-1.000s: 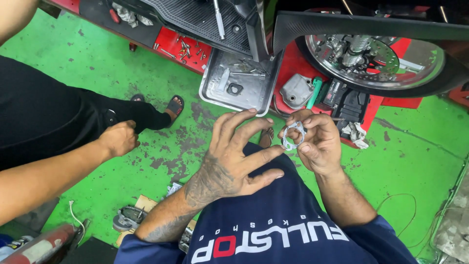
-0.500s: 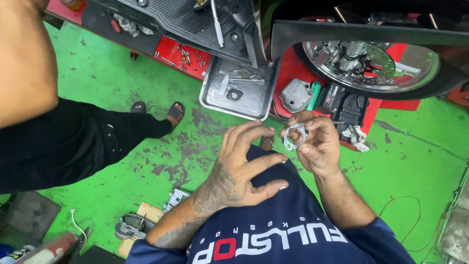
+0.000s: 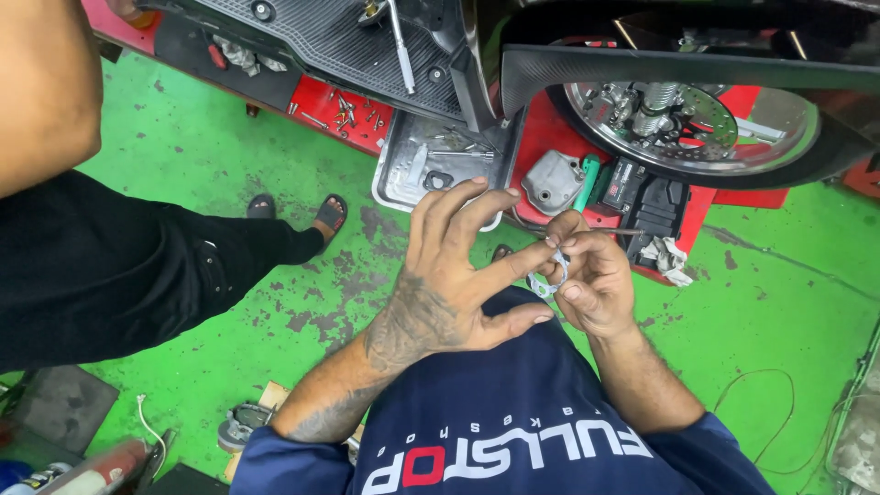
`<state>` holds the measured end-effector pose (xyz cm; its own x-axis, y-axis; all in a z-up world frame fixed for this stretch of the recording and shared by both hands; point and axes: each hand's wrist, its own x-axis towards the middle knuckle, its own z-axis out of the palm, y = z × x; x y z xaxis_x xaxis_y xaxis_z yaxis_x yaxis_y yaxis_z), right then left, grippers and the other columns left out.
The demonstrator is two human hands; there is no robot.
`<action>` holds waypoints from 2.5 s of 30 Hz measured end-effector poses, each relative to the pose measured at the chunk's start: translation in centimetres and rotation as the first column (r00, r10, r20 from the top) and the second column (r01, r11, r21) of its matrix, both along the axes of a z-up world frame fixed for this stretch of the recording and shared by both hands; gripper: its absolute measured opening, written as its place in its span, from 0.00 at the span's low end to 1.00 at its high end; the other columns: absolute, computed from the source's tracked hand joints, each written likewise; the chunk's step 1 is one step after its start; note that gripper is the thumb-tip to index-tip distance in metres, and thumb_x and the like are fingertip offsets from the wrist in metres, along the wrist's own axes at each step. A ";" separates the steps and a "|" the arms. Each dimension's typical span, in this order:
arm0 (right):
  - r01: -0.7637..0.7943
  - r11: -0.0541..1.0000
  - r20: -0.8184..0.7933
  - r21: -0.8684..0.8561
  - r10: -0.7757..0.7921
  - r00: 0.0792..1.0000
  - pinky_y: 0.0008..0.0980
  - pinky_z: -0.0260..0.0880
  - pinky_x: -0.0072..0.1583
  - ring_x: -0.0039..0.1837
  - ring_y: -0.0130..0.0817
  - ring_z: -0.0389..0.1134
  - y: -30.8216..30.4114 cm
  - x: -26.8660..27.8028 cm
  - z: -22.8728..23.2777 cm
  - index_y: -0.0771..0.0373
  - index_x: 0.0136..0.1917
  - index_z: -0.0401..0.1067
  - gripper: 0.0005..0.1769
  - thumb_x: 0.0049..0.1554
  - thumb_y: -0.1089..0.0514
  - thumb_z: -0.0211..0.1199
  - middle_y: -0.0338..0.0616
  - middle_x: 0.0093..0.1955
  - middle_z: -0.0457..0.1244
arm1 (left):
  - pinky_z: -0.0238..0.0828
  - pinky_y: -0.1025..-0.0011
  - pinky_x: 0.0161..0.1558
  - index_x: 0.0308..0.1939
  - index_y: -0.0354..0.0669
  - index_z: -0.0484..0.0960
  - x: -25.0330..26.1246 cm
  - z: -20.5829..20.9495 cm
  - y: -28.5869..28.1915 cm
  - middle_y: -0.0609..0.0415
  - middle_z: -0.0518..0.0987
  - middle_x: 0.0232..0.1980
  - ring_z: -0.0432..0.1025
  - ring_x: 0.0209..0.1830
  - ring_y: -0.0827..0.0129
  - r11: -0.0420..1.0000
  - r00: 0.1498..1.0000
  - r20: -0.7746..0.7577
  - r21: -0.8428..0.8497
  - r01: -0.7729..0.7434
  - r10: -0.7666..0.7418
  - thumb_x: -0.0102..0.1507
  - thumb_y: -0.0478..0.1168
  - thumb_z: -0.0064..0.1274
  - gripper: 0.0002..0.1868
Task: The person searches through a tool drawer, selects a screwdriver, and uses it to manipulate a small metal part. They then wipe the part with a cloth and continue working on the motorcycle's engine area.
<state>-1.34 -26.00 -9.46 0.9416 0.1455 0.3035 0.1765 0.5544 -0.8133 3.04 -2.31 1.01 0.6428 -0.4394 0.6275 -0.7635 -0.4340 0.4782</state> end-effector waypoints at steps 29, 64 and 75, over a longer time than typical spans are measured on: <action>0.039 0.998 0.015 -0.055 -0.039 0.999 0.31 0.72 0.64 0.66 0.34 0.59 -1.4 1.4 0.4 0.52 0.68 0.76 0.20 0.64 0.55 0.75 0.48 0.64 0.55 | 0.70 0.38 0.71 0.63 0.55 0.86 0.2 0.2 -1.4 0.41 0.74 0.71 0.70 0.73 0.38 0.998 0.996 -0.083 -0.052 0.019 -0.023 0.72 0.68 0.46 0.29; 0.018 1.000 -0.032 -0.023 -0.019 0.999 0.37 0.76 0.67 0.76 0.47 0.66 -4.4 1.1 -1.2 0.58 0.69 0.73 0.22 0.65 0.56 0.75 0.60 0.70 0.64 | 0.67 0.38 0.71 0.58 0.57 0.88 0.8 0.6 -3.3 0.43 0.72 0.72 0.68 0.74 0.39 0.999 0.998 -0.056 0.031 -0.005 0.007 0.72 0.69 0.45 0.29; 0.093 0.995 -0.038 -0.040 -0.094 0.995 0.41 0.77 0.62 0.75 0.49 0.65 -4.6 1.5 -1.2 0.59 0.67 0.73 0.22 0.64 0.54 0.76 0.58 0.68 0.62 | 0.68 0.41 0.74 0.60 0.49 0.85 0.3 0.3 -3.4 0.41 0.73 0.70 0.70 0.73 0.40 0.993 0.972 -0.218 -0.100 0.069 -0.090 0.72 0.65 0.49 0.28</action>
